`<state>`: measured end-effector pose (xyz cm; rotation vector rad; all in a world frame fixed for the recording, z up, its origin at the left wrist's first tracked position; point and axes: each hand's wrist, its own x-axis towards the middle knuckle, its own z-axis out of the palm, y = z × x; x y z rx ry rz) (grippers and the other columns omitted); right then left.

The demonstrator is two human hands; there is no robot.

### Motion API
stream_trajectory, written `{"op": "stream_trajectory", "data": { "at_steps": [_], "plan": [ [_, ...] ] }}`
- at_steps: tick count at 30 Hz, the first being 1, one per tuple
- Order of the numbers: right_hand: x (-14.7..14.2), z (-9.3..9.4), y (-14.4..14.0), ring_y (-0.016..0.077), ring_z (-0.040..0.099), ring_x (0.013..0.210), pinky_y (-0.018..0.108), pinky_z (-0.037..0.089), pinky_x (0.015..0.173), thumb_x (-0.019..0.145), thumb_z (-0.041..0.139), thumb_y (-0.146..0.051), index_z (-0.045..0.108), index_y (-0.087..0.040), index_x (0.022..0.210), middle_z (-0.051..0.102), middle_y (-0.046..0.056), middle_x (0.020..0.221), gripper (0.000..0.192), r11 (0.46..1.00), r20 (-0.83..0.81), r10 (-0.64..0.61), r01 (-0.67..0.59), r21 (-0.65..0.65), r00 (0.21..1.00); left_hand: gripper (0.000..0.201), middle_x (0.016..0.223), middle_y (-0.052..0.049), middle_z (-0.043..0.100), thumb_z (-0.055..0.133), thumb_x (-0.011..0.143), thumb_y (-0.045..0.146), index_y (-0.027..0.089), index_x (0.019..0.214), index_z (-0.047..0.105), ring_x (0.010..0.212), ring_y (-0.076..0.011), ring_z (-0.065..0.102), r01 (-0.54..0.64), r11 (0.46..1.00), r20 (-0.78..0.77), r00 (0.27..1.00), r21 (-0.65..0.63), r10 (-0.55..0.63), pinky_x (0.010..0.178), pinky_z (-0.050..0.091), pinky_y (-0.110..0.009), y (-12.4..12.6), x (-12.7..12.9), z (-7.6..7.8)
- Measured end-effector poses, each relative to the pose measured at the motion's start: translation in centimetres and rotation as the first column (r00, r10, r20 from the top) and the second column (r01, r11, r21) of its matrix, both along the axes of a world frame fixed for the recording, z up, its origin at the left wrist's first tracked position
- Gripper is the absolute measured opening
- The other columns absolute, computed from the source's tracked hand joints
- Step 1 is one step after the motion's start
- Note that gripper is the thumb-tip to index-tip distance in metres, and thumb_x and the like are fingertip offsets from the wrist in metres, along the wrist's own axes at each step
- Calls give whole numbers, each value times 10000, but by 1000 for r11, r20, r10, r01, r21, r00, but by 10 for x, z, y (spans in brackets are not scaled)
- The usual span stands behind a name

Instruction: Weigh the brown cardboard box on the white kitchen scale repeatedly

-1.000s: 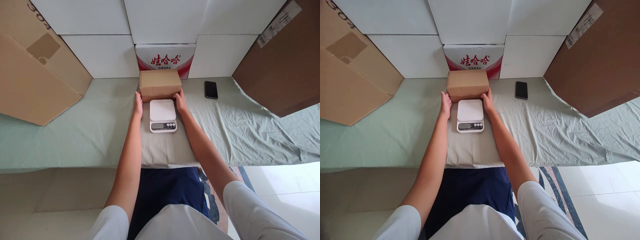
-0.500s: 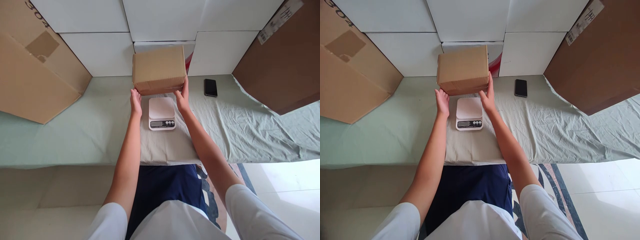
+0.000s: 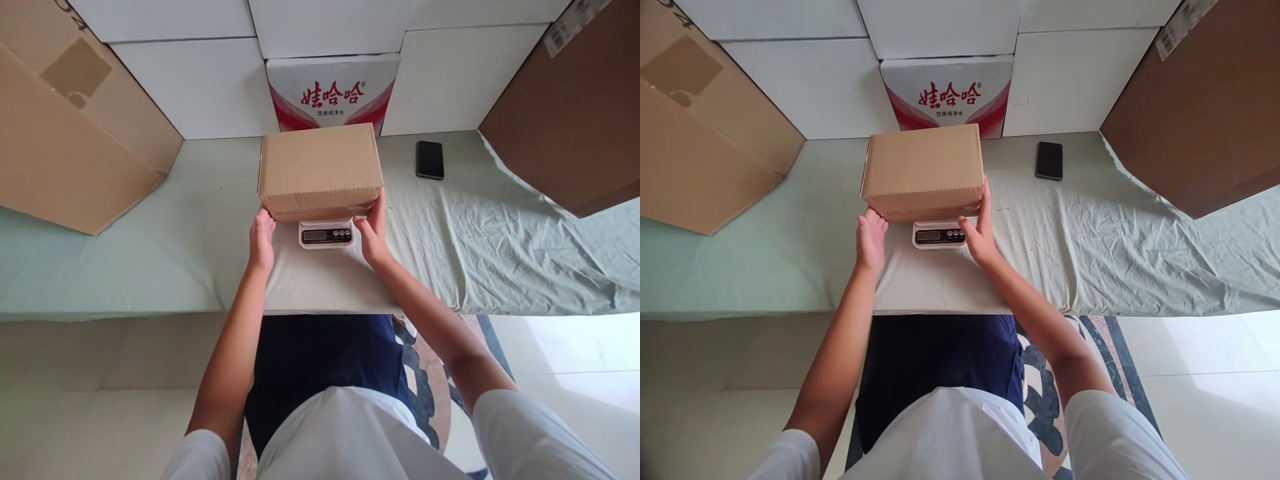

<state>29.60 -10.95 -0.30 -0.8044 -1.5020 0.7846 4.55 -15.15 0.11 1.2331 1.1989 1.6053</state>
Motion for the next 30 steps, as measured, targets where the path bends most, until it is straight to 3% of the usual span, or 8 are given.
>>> {"op": "stream_trajectory", "data": {
  "at_steps": [8,13,17,21,26,30],
  "plan": [
    [4,-1,9,311,353,1593,603,293,1345,870,550,-612,254,-446,1602,404,-28,1680,807,999,-31,-32,31,-27,999,955,1640,-108,525,334,807,965,309,1436,627,1601,-313,384,32,999,28,999,-21,-31,1315,299,-461,13,9,2],
    [5,-3,9,315,360,1584,607,269,1352,860,571,-573,287,-469,1580,374,-49,1691,781,999,-47,-19,17,-52,999,944,1632,-110,533,380,791,968,304,1403,656,1597,-325,389,14,999,33,999,-44,-13,1318,291,-482,13,10,1],
    [3,-1,8,316,325,1602,604,270,1350,854,578,-587,307,-466,1568,369,-47,1696,773,998,-71,-3,-1,-60,997,821,1599,-111,572,473,848,881,297,1395,655,1578,-315,426,-14,999,21,1000,-32,14,1297,340,-472,12,12,0],
    [3,1,7,317,350,1590,577,321,1330,845,594,-601,328,-443,1563,383,-31,1692,782,998,-89,14,-19,-56,996,728,1569,-99,604,453,915,812,296,1386,657,1565,-298,449,-9,1000,-6,1000,5,9,1287,366,-443,12,12,-1],
    [4,-1,9,308,306,1617,578,262,1363,842,611,-571,357,-436,1550,395,-38,1685,764,998,-96,-3,-3,-62,995,700,1567,-89,609,431,952,774,301,1424,641,1566,-298,448,-5,1000,-10,1000,5,5,1292,371,-444,12,11,-4],
    [5,-2,10,310,344,1596,581,296,1348,842,604,-552,356,-429,1551,416,-25,1675,760,998,-110,3,-10,-66,994,702,1595,-77,583,439,954,768,312,1455,622,1564,-296,451,0,1000,-11,1000,12,1,1298,363,-437,12,11,-4]
  ]
}}
